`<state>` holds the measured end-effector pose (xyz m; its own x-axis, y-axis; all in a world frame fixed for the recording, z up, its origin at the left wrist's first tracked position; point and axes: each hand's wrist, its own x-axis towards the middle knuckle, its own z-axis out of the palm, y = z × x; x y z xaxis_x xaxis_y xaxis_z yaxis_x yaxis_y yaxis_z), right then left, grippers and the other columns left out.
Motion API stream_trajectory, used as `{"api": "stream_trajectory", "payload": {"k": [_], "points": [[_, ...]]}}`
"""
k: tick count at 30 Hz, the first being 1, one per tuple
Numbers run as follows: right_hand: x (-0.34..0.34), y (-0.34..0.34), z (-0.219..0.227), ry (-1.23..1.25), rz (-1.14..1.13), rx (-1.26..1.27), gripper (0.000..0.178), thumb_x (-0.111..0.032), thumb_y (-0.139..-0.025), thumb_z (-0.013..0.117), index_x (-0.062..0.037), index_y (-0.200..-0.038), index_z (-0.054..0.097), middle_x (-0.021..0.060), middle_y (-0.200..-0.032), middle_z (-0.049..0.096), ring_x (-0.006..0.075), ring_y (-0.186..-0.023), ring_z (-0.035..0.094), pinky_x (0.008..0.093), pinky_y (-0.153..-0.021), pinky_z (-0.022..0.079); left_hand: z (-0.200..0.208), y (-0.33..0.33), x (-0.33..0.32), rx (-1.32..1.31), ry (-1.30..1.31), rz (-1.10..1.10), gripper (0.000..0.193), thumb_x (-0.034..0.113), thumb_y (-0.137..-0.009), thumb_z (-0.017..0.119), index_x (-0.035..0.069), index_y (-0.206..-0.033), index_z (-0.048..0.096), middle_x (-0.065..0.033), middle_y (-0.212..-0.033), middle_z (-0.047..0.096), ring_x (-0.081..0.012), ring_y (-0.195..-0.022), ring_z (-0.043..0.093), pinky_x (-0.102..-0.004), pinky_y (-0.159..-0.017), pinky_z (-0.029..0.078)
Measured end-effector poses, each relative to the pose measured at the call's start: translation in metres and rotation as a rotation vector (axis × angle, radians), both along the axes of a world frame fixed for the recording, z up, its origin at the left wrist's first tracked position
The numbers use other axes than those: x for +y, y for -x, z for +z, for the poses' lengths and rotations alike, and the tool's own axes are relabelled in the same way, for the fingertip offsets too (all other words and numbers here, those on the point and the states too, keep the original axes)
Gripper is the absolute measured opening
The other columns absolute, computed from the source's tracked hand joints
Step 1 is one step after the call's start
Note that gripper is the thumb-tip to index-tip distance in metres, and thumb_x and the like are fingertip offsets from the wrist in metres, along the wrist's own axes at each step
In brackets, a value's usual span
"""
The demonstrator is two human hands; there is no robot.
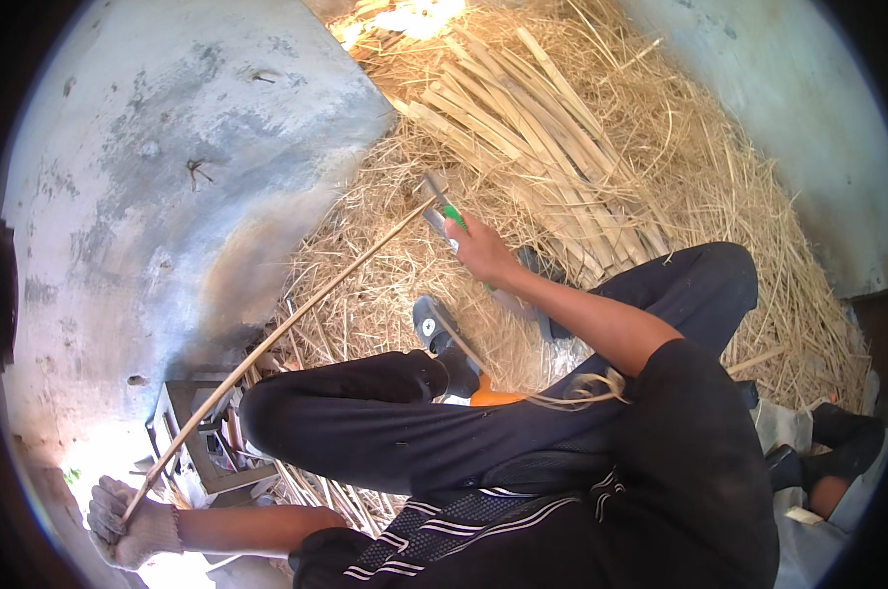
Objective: The person sits on a straw-covered floor and uses a green-handled knife to split long bamboo poles into thin strips. They hold the pole with a gloved left hand and carefully shave off layers with the right hand, occasionally using a saw to cut the pole to length.
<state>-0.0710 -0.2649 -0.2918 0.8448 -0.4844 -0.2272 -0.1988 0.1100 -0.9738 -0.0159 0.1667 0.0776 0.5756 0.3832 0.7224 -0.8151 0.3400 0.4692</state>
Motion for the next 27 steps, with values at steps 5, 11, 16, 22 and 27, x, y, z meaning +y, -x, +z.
{"api": "stream_trajectory", "payload": {"k": [5,11,16,22,27], "points": [[-0.014,-0.015,0.031,-0.51,-0.085,-0.053,0.081,-0.065,-0.09,0.053,0.0014,-0.134,0.039,0.0187,-0.102,0.068,0.0036,-0.042,0.032,0.0214,-0.036,0.032,0.006,0.002,0.031,-0.163,-0.026,-0.175,0.03,0.013,-0.062,0.051,0.02,-0.051,0.024,0.0026,-0.049,0.019,-0.0123,-0.049,0.024,-0.0312,-0.054,0.022],[-0.038,-0.032,0.073,-0.551,-0.217,-0.407,0.056,-0.043,-0.095,0.06,0.0037,-0.124,0.046,0.0187,-0.106,0.067,0.0036,-0.042,0.033,0.0204,-0.038,0.034,-0.024,-0.009,0.046,-0.228,0.091,-0.38,0.025,0.014,-0.067,0.045,0.022,-0.052,0.027,0.0055,-0.044,0.024,-0.01,-0.043,0.026,-0.0278,-0.05,0.022],[-0.052,-0.028,0.08,-0.498,-0.269,-0.467,0.018,-0.013,-0.095,0.058,0.0021,-0.103,0.056,0.0166,-0.091,0.069,0.0053,-0.045,0.042,0.0224,-0.038,0.035,-0.058,-0.04,0.078,-0.256,0.124,-0.624,0.026,0.014,-0.072,0.043,0.024,-0.053,0.028,0.0077,-0.043,0.022,-0.0069,-0.041,0.025,-0.0258,-0.05,0.022],[-0.11,-0.035,0.036,-0.066,-0.549,0.036,0.011,-0.01,-0.088,0.059,-0.0017,-0.095,0.062,0.0109,-0.081,0.067,0.0194,-0.063,0.063,0.0358,-0.054,0.05,-0.059,-0.048,0.172,-0.412,-0.084,-0.516,0.025,0.014,-0.082,0.044,0.018,-0.058,0.036,0.0042,-0.051,0.036,-0.0089,-0.049,0.037,-0.0277,-0.054,0.029],[-0.265,0.066,-0.057,0.554,-1.01,0.632,0.032,-0.026,-0.087,0.062,0.0023,-0.102,0.064,0.0231,-0.098,0.068,0.0385,-0.093,0.066,0.0502,-0.081,0.05,-0.06,-0.047,0.237,-0.223,-0.351,0.84,0.031,0.012,-0.08,0.047,0.019,-0.054,0.033,0.0048,-0.05,0.04,-0.0088,-0.045,0.037,-0.0276,-0.047,0.027]]}}
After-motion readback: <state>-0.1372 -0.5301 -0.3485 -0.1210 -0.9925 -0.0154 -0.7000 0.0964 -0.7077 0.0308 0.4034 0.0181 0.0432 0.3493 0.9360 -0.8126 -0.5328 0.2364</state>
